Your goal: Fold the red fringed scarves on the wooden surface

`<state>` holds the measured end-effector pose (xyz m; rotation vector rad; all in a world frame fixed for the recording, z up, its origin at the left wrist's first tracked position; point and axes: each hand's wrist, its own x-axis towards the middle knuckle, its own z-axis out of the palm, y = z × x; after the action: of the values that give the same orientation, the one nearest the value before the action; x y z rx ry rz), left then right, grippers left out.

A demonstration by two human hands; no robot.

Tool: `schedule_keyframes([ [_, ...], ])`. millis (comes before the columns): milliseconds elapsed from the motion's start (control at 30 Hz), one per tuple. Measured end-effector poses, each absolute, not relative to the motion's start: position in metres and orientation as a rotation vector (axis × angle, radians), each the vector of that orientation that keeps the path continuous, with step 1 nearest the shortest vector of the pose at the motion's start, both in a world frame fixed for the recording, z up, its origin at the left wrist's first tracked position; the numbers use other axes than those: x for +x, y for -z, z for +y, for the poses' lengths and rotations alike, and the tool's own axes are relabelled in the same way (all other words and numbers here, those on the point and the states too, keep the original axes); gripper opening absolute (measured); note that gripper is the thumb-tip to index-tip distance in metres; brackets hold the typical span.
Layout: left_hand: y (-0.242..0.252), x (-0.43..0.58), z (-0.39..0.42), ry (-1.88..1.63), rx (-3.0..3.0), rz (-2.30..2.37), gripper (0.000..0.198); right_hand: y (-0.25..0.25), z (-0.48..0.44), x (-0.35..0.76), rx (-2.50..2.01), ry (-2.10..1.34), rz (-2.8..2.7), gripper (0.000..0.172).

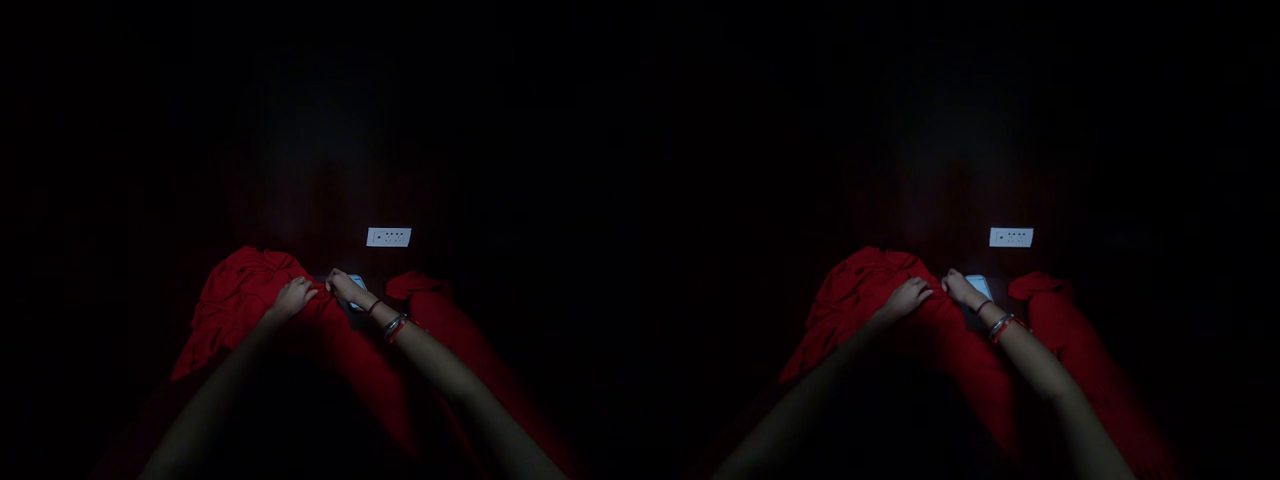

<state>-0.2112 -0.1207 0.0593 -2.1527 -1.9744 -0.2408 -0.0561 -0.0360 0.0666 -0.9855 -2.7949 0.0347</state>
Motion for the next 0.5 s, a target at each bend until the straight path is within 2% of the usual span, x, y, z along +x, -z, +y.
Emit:
schedule_keyframes([
  [67,-0.057,-0.208,-0.114,0.184,-2.182,-2.037,0.035,-0.066,-0.039,-0.054,-1.07,-0.008,-2.794,0.028],
  [233,-0.053,-0.207,-0.106,0.117,-2.211,-2.018,0.024,-0.066,-0.043,-0.054,-1.146,0.024,-2.788,0.023],
  [400,-0.055,-0.208,-0.106,0.178,-2.16,-1.992,0.031,-0.067,-0.048,-0.056,-1.189,0.026,-2.757,0.019],
  [500,-0.057,-0.207,-0.106,0.177,-2.175,-2.01,0.025,-0.066,-0.05,-0.056,-1.228,0.002,-2.731,0.02],
])
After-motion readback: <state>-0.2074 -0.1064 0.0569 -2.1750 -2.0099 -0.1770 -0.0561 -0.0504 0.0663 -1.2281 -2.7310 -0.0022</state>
